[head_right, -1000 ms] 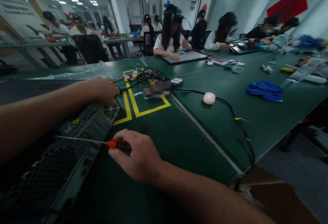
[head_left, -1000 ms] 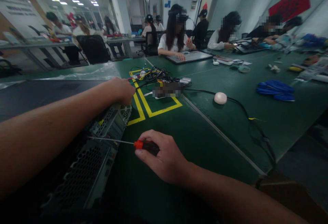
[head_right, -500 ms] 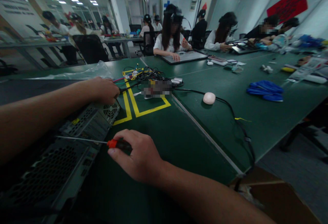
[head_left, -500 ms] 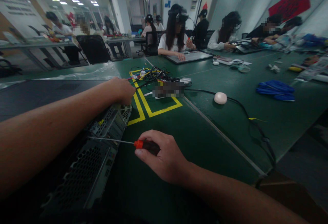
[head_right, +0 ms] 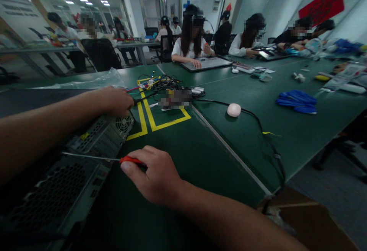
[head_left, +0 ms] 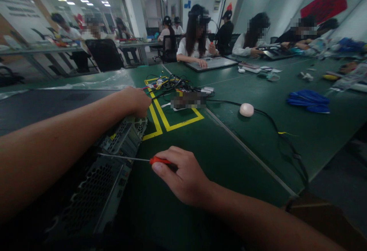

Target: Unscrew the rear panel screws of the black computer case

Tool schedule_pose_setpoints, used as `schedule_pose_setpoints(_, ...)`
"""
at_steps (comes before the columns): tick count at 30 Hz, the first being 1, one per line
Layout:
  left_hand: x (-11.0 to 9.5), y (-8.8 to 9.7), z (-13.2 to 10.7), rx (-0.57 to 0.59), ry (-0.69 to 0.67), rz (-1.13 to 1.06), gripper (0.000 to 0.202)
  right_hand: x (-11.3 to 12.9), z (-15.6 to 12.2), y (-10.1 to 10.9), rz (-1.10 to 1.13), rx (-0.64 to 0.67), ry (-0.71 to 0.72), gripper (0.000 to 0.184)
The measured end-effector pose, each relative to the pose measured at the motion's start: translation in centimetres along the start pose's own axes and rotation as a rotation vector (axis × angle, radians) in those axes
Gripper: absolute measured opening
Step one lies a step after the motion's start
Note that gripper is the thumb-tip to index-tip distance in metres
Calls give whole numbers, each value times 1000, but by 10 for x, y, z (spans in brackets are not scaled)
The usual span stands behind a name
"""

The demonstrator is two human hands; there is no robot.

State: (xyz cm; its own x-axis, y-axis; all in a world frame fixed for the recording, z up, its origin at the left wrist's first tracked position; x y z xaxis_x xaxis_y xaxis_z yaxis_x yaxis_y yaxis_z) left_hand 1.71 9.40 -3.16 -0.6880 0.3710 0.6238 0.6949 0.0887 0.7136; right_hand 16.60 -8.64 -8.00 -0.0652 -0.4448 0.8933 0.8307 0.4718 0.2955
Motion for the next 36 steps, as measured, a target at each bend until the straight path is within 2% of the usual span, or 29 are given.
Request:
schedule_pose_setpoints(5,1,3,-1,-13,10,-46,51,0,-2,-1,70,-2,-19,23)
schedule_pose_setpoints(11,-4,5,-5,33,1,19,53,-2,-1,-1,98,-4,-38,20)
schedule_pose_setpoints(15,-2,5,-4,-5,1,-49,50,-1,0,-1,102,7,-25,13)
schedule_pose_setpoints(30,-5,5,-6,31,0,46,50,-3,0,-1,108,14,-18,15)
schedule_pose_setpoints(36,-4,8,-8,20,17,-15,46,-4,1,-2,101,19,-42,15)
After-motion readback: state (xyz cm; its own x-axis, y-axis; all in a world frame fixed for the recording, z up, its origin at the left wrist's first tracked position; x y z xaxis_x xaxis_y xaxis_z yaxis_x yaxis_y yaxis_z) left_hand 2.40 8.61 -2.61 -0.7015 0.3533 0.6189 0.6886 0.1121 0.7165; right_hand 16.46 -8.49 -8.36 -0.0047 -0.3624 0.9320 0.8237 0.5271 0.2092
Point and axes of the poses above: each hand's wrist, its own z-axis towards the middle knuckle, its own y-axis out of the back of the hand, x = y × z, the point moved 10 cm from there along z, towards the middle knuckle, and after that the axes turned 10 degrees about z, right-handed, at the moved point
